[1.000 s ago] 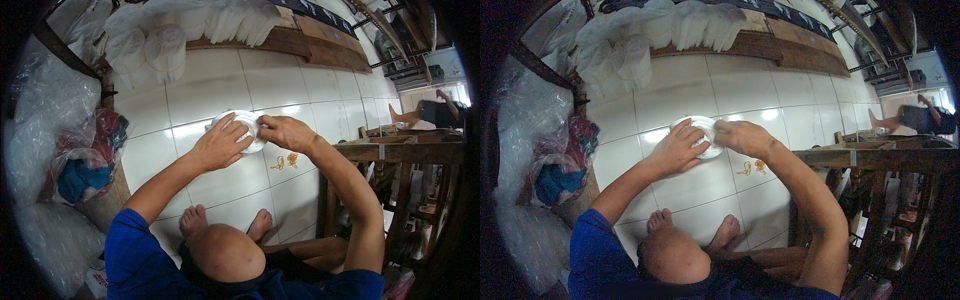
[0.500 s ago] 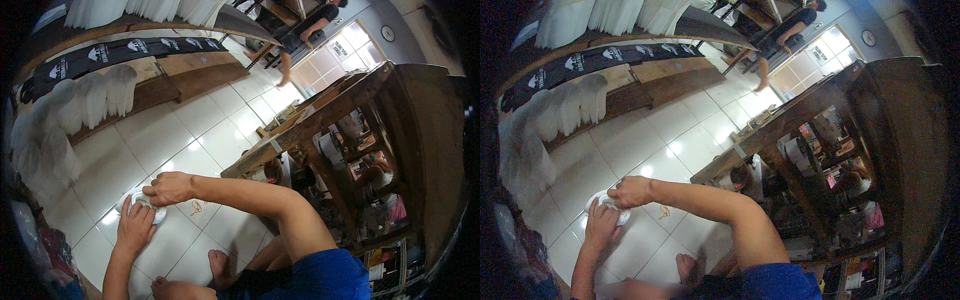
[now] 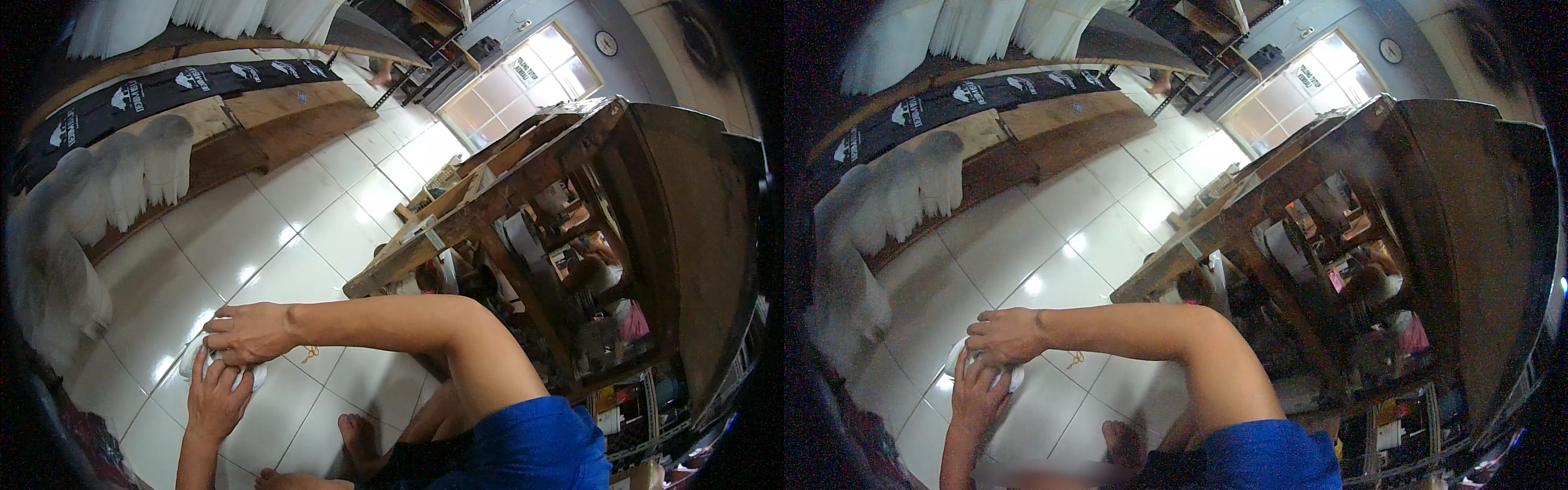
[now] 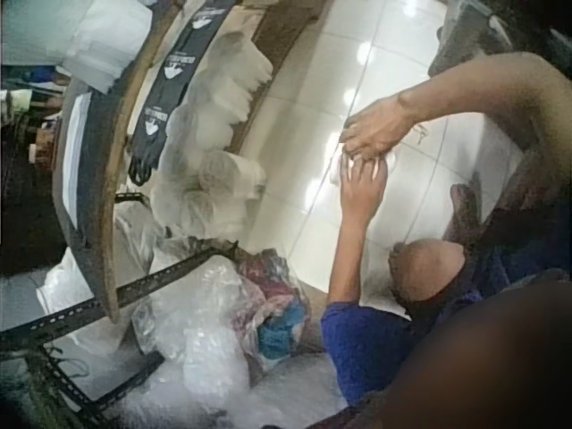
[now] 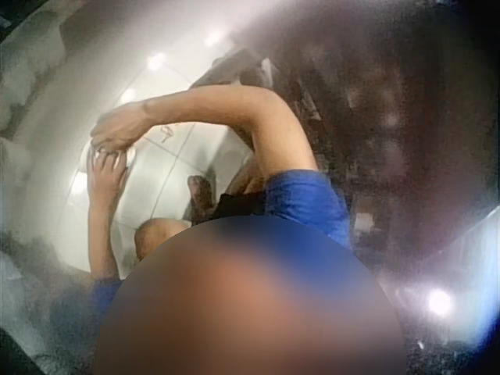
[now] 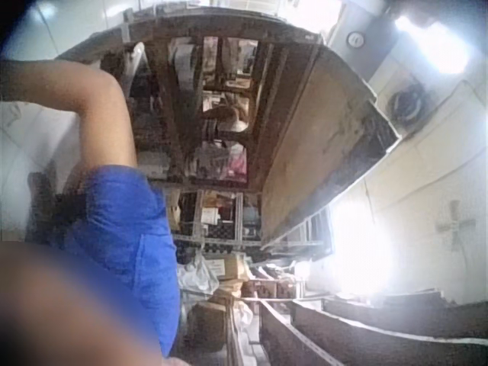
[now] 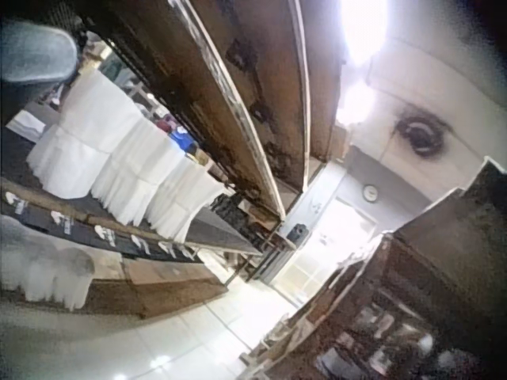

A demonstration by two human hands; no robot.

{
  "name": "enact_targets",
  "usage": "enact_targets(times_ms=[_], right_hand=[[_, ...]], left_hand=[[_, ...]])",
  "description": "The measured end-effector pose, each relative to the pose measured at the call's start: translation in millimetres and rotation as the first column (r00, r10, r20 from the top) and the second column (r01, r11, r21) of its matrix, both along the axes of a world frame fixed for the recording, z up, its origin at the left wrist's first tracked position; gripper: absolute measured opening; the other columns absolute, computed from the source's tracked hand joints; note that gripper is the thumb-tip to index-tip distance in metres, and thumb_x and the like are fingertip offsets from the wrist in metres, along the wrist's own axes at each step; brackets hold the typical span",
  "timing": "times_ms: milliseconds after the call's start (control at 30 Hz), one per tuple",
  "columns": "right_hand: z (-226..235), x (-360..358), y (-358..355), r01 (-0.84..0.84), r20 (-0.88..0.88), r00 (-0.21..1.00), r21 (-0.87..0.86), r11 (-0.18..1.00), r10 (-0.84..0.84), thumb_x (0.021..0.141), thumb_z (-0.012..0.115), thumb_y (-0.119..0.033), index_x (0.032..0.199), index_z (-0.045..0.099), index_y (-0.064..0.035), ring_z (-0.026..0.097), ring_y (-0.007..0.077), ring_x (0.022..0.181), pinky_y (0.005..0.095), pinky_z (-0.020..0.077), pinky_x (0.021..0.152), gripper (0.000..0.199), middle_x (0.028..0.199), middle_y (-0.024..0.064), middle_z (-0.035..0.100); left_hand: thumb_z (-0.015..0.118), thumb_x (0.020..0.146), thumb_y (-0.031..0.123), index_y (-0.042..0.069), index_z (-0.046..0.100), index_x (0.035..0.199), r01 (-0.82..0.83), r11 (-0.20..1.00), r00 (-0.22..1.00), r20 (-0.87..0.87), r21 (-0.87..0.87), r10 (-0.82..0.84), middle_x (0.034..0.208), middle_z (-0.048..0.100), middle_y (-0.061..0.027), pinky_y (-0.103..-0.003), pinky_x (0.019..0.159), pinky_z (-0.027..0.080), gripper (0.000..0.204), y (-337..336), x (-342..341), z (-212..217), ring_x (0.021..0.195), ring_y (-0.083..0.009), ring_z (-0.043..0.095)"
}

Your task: The person sits on the floor and repeatedly folds stacks of white plastic sheets by hand. They retrieve sheets from a nearby shelf, fold them into smaller rectangles, and place them into neat piles on the floor.

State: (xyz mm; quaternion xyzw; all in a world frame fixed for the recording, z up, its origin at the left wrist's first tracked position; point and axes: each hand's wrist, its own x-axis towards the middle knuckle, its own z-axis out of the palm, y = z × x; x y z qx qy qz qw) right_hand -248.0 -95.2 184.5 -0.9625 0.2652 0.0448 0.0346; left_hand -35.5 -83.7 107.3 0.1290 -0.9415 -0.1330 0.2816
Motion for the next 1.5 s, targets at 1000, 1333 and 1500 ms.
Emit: enact_targets(times_ms=[1000,1333,1500], right_hand=[[2.5,41.2,7.8,0.549,-0.223,0.835,0.294,0.782,-0.502,0.071,0.082,-0.016,0.136,0.037,-0.0113,0.066,0.0383,0.098,0.0448,0.0580,0.078,0.079,0.122,0.0222,0.052],[-4.6,22.3,49.4,0.419,0.267,0.836,0.252,0.872,-0.479,0.073,0.078,-0.013,0.087,0.062,0.0004,0.050,0.0445,0.120,0.0460,0.0473,0.097,0.025,0.135,0.0266,0.047],[-17.7,29.2,65.7,0.537,0.319,0.760,0.182,0.824,-0.566,0.076,0.075,-0.011,0.080,0.066,0.0016,0.047,0.0456,0.126,0.0474,0.0479,0.099,0.016,0.143,0.0293,0.042]], left_hand=[[0.070,0.080,0.020,0.017,0.059,0.115,-0.240,0.971,0.969,-0.060,-0.001,0.239,0.136,0.046,-0.0104,-0.054,0.119,0.026,0.037,31.9,16.9,-17.8,0.137,-0.0290,0.038],[0.080,0.067,0.021,0.017,0.059,0.115,-0.099,0.994,0.990,-0.100,0.049,0.103,0.124,0.043,-0.0126,-0.062,0.113,0.031,0.052,25.2,23.8,-30.3,0.130,-0.0333,0.042],[0.080,0.071,0.020,0.020,0.054,0.120,-0.114,0.988,0.992,-0.041,0.101,0.118,0.127,0.043,-0.0087,-0.054,0.120,0.025,0.056,26.7,26.5,-22.3,0.134,-0.0286,0.038]])
